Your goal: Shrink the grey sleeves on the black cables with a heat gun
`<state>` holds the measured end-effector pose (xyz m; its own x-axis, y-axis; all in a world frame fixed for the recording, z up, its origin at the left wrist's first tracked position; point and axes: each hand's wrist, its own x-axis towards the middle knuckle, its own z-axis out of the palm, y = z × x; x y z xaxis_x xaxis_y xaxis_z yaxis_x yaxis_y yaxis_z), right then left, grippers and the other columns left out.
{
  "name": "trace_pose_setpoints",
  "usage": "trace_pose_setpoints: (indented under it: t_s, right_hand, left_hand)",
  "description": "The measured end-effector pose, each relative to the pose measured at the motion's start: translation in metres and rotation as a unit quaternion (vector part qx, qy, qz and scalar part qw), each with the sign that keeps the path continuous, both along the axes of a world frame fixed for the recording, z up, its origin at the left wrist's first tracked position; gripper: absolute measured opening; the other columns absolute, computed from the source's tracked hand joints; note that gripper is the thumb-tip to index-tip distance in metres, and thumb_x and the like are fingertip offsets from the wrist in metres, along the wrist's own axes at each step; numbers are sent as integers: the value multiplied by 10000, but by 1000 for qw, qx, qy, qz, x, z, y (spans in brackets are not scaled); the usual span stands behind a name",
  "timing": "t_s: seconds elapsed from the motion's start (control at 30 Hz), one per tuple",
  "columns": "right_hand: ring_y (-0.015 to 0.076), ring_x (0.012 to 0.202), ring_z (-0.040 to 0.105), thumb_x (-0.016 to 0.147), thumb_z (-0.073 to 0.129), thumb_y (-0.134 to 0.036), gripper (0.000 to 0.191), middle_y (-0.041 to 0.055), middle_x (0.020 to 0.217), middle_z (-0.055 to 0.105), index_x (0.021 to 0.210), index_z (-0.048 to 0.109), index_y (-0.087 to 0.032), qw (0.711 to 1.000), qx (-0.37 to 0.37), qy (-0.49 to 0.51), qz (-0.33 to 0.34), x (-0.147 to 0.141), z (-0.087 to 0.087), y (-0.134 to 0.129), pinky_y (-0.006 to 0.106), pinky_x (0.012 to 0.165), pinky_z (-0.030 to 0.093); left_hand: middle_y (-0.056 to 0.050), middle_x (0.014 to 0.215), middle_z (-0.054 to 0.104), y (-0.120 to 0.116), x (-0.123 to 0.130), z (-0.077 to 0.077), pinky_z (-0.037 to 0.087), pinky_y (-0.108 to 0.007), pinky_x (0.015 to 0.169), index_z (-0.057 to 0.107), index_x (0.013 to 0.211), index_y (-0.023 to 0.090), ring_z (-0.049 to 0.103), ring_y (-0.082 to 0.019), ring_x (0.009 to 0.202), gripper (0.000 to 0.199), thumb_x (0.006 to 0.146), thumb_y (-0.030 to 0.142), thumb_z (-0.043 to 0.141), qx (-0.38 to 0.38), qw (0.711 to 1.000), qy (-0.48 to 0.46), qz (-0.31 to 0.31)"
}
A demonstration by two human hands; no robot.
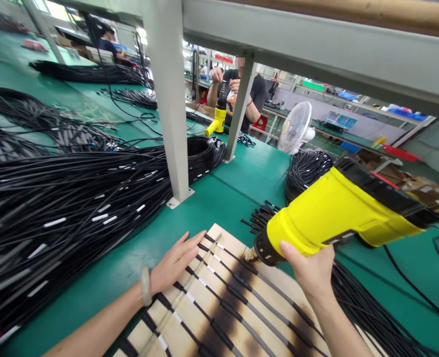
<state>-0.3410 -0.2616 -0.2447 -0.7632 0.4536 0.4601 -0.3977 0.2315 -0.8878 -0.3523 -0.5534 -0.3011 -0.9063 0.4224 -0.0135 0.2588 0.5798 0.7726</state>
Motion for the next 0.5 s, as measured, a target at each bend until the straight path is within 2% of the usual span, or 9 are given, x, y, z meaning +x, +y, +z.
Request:
trace_pose_setpoints:
  t_s: [0.17, 0.4, 0.5]
  right_hand:
    - [260, 695, 642, 530, 807, -293, 514, 88, 754, 671, 973, 613, -118, 999, 25, -27, 6, 8, 2, -3, 413, 676, 532]
    - [251, 643, 637, 527, 803, -332, 569, 94, 762, 668, 1013, 601, -116, 999, 32, -24, -15, 21, 5, -3, 415, 670, 527]
    - [260, 647, 634, 547, 792, -344, 516, 83, 713, 660, 978, 613, -124, 996, 71, -42, -36, 37, 1, 0, 438, 677, 521]
  left_hand:
    - [-34, 1418, 339, 1, 0, 0, 97, -425, 1150, 362, 1359, 185, 263, -182, 1342, 628, 886, 560, 190, -2, 1000, -2, 7]
    - [-31, 1419, 335, 1, 0, 0, 96, -423, 1149, 354, 1363, 193, 262, -183, 1341, 613, 891, 550, 194, -4, 1000, -2, 0]
    - [-25, 1428, 319, 1, 1, 0, 83, -412, 1152, 344, 1368, 199, 251, -175, 1346, 618, 892, 555, 177, -1, 1000, 0, -7]
